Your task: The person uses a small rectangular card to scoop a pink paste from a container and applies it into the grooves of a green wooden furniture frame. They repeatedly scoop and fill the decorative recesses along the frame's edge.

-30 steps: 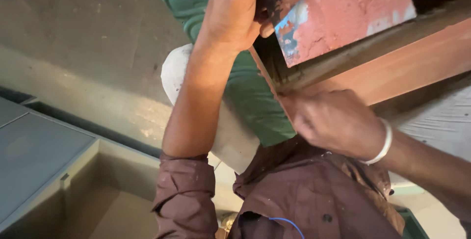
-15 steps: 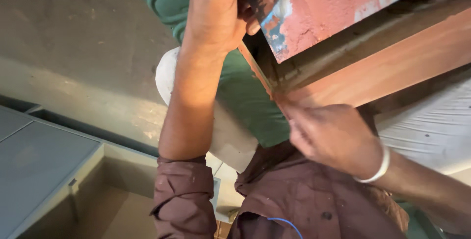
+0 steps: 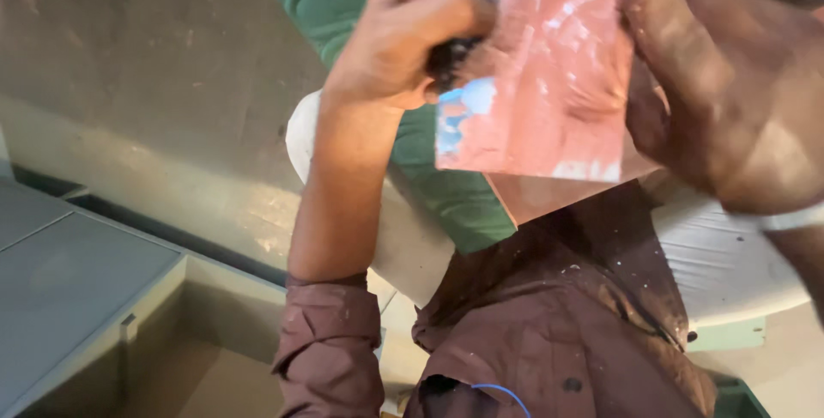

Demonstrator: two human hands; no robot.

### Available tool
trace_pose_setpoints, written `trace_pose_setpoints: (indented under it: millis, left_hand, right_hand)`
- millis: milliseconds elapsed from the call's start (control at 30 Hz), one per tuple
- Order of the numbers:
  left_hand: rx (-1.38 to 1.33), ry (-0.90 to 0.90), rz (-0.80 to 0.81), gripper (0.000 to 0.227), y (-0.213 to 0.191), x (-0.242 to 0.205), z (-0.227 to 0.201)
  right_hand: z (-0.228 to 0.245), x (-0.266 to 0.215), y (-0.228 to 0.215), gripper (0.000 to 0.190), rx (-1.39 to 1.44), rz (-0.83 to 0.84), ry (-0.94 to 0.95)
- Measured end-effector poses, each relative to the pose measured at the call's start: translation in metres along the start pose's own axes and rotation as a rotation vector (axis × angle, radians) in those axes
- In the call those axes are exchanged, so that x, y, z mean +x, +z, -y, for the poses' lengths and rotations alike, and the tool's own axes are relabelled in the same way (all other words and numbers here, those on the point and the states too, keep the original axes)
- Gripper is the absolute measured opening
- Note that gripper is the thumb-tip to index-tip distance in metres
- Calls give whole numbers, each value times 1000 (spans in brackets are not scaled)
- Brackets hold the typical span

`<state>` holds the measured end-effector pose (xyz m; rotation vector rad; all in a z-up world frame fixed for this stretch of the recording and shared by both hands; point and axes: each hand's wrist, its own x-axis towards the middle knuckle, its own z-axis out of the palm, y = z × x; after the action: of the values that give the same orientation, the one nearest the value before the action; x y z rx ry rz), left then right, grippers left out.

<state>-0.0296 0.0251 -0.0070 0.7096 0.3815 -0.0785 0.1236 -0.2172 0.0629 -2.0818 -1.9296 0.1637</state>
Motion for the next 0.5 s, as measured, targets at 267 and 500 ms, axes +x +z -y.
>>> trace_pose_setpoints:
  millis: [267,500]
  left_hand:
    - [3,763,-374,9,-58,-43,-44]
    - [-204,739,-357,12,-56,-29,-40]
  right_hand:
    - [12,76,28,49,286,15,115]
    - [2,183,161,26,323,-4,131]
